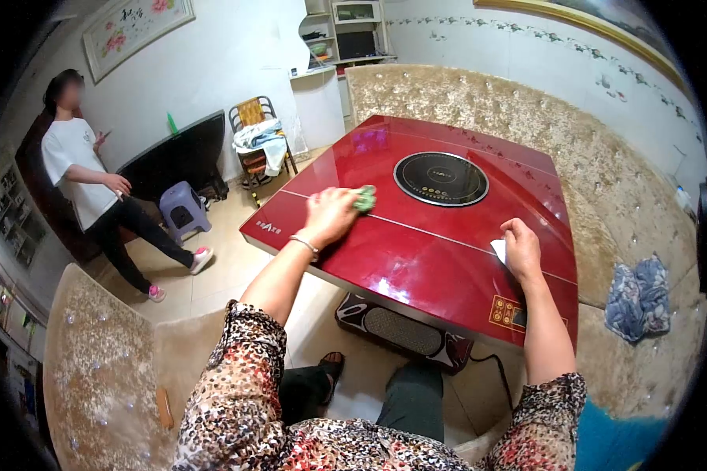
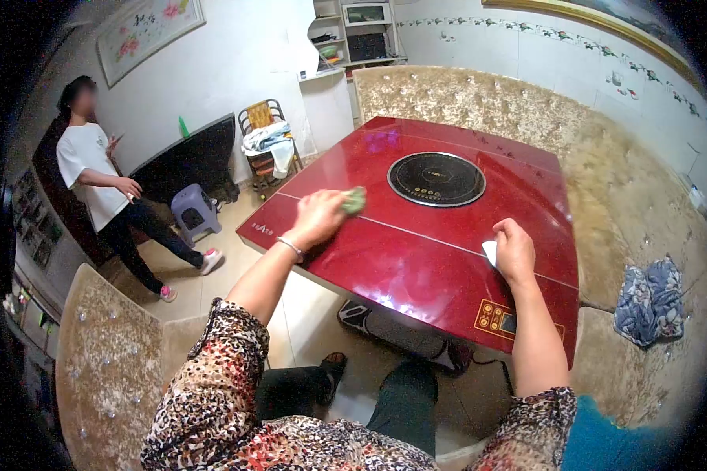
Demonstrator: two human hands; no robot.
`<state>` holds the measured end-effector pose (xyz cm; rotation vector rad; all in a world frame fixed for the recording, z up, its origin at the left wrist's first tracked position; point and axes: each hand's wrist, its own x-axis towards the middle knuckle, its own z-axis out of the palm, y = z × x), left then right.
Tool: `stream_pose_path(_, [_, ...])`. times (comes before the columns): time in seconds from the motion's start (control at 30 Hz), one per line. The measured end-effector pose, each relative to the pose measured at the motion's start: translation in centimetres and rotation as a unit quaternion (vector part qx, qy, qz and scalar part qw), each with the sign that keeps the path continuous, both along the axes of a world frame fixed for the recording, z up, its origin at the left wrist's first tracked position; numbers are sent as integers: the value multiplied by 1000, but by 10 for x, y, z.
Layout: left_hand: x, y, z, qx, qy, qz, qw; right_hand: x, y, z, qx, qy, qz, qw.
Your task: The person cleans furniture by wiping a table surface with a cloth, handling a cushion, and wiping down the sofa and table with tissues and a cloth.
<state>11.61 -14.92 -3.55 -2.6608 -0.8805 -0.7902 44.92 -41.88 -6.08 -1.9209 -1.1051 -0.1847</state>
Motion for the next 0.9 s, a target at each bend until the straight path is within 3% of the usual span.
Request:
stream_pose_path(0.13, [-49,44,4,-103,-56,165,979,6,4,2,3,-7,5,1000])
stream_pose_path(0.33, [-36,54,-14,-94,-77,162,979,-2,3,-1,-6,-11,3,1000])
stream_pose_path(0.53, [66,34,-13,-77,-60,53,994,-9,6,13,-6,-8,9,1000])
stream_pose_path(0.73, [181,-52,-14,-84,-56,-111,989,9,15,-1,55,6,44,997])
stream_pose_path(0.9, [209,-120,-15,-81,-64,-266,959,11,10,11,115,-7,34,993])
